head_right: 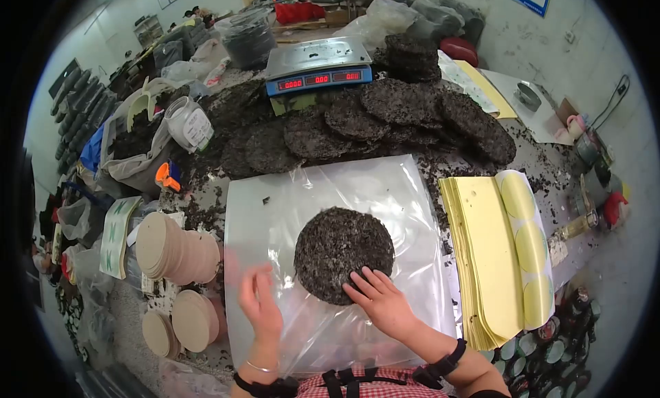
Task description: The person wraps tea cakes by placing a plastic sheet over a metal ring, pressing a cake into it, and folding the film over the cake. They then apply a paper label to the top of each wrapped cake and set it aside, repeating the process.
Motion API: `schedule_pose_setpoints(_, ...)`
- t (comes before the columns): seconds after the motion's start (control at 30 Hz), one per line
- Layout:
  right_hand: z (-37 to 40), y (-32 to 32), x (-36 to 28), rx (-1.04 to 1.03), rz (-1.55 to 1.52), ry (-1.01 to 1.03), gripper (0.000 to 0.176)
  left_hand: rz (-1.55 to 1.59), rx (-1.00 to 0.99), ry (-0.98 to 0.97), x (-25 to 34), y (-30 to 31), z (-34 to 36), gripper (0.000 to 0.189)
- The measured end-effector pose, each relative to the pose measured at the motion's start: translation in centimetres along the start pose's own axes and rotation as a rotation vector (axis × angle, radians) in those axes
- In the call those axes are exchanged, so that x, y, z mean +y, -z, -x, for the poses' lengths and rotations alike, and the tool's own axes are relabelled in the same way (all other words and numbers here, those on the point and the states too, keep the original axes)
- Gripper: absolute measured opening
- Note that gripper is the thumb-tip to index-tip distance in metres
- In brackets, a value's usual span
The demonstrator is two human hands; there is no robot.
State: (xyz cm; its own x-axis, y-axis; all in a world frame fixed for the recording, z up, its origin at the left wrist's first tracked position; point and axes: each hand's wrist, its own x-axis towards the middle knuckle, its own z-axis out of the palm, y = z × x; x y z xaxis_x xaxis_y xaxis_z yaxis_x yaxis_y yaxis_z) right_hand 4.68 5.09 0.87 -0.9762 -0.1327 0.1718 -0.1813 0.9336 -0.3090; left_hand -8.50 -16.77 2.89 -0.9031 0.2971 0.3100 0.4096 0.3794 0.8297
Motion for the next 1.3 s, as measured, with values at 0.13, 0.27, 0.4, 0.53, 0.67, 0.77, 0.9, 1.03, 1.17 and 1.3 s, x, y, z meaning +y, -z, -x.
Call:
schedule_pose_setpoints(0.13,-2.3,3.3,2.1,-0.195,-0.335,-0.085,0.060,0.008,-0.483,0.170,3.2,-2.7,-6.0,0.078)
schedule_pose_setpoints(0.27,-9.9,4.1,3.7,-0.483,-0.121,-0.242,0.117,-0.674,-1.037,-0.031,2.2,-7.8,-8.6,0.136)
schedule_pose_setpoints(0.4,-10.8,-1.7,4.5,-0.530,-0.017,-0.335,0.115,-0.830,-1.006,0.014,-1.7,-11.5,-7.4,0.142)
schedule_pose_setpoints(0.53,-10.7,-2.5,5.5,-0.528,-0.075,-0.322,0.119,-0.910,-1.103,0.059,-1.9,-12.8,-8.4,0.144)
schedule_pose_setpoints(0.67,-8.6,1.5,5.1,-0.038,-0.361,-0.186,0.060,-0.386,-0.750,-0.106,-0.5,-7.9,-7.1,0.090)
schedule_pose_setpoints(0.77,-4.9,-0.1,9.4,0.486,-0.449,-0.490,0.028,-0.449,-0.055,-0.309,-2.1,-3.3,-5.9,0.074)
schedule_pose_setpoints(0.9,-3.3,1.0,14.9,0.235,-0.509,-0.514,0.023,-0.297,0.016,0.450,-11.6,0.2,-4.2,0.083)
schedule_pose_setpoints(1.03,-16.1,7.5,21.5,0.663,0.069,-0.397,0.064,0.093,-0.173,0.701,-11.8,1.7,-5.8,0.062)
schedule_pose_setpoints(1.17,-24.2,6.7,30.8,0.429,0.452,-0.280,0.057,0.146,-0.266,0.595,-7.4,2.4,-9.2,0.023)
schedule_pose_setpoints(1.3,-24.0,10.0,28.4,0.808,-0.013,-0.198,0.049,-0.038,0.016,0.337,0.7,6.2,-8.9,0.017)
